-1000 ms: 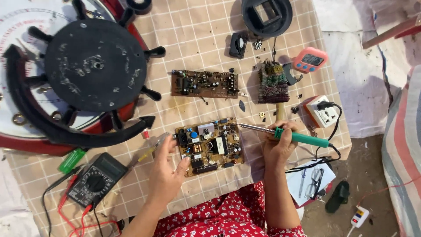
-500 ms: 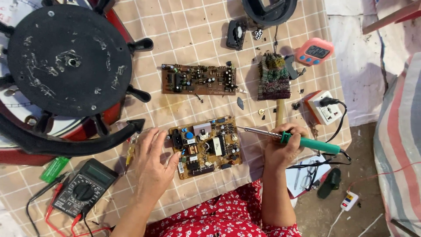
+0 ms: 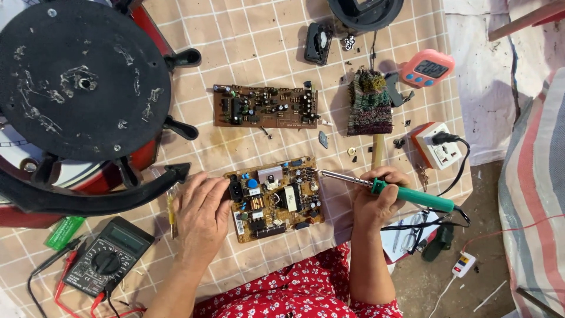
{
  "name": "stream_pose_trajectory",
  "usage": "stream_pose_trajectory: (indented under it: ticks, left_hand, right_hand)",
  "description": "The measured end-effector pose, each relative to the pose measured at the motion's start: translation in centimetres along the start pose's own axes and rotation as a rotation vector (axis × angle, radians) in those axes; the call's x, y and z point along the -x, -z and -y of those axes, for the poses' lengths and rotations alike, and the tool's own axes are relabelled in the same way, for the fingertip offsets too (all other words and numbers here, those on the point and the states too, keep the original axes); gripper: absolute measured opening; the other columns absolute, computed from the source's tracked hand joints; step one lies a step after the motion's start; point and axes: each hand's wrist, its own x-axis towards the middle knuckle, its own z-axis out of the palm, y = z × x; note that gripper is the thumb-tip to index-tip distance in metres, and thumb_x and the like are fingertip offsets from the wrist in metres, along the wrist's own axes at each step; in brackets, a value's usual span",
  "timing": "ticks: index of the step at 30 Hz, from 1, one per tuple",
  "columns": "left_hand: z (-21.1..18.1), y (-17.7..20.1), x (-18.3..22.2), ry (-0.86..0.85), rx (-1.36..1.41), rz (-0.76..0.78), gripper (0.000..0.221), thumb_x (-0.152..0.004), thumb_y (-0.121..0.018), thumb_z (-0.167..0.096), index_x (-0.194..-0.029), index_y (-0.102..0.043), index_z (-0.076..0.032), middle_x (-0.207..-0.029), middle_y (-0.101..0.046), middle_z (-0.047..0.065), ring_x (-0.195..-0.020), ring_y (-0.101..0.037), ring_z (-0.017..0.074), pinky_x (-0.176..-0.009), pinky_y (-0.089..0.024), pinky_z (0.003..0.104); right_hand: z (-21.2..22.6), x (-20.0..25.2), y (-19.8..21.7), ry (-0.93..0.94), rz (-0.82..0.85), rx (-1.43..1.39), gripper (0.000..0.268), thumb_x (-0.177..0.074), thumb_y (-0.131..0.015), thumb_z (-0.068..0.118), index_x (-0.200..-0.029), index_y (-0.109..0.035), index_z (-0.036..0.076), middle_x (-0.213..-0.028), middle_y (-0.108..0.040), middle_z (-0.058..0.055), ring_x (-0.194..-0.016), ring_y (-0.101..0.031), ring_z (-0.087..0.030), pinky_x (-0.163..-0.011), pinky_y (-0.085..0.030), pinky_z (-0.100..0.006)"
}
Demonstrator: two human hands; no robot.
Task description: Soldering electronic components onto a circuit board using a soldering iron.
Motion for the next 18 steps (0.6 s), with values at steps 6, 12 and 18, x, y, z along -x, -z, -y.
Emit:
stream_pose_trajectory:
  ticks: [6,12,18]
  left_hand:
    - [0.2,-0.9,0.2,0.013,-0.057,-0.064,0.032,-0.077,-0.064,-0.018,-0.108,-0.059,-0.01,-0.107,-0.061,0.004,-0.11,-0.05,0.0224,-0.093,-0.03,0.037]
    - [0.6,-0.7,-0.3,0.032,-0.045,-0.142,0.017,-0.08,-0.056,-0.01,-0.096,-0.062,-0.008,-0.1,-0.062,0.005,-0.102,-0.055,0.023,-0.095,-0.032,0.041]
    - [-0.4,0.6,-1.7,-0.049,-0.054,-0.132,0.025,-0.074,-0.051,-0.011,-0.094,-0.063,-0.004,-0.095,-0.063,0.008,-0.098,-0.056,0.0249,-0.087,-0.034,0.04]
  right_hand:
    - [-0.2,-0.1,0.0,0.047,-0.039,0.014,0.028,-0.088,-0.051,0.036,-0.087,-0.039,0.011,-0.074,-0.043,-0.008,-0.06,-0.047,-0.016,-0.053,-0.044,-0.023]
    - [-1.1,0.1,0.8,0.053,0.042,-0.076,0.032,-0.085,-0.057,0.037,-0.087,-0.039,0.011,-0.076,-0.043,-0.007,-0.065,-0.046,-0.014,-0.056,-0.049,-0.023]
    - [-0.7,0.0,0.5,-0.002,0.254,-0.128,0.035,-0.086,-0.056,0.036,-0.09,-0.033,0.011,-0.083,-0.042,-0.012,-0.065,-0.05,-0.017,-0.063,-0.05,-0.023]
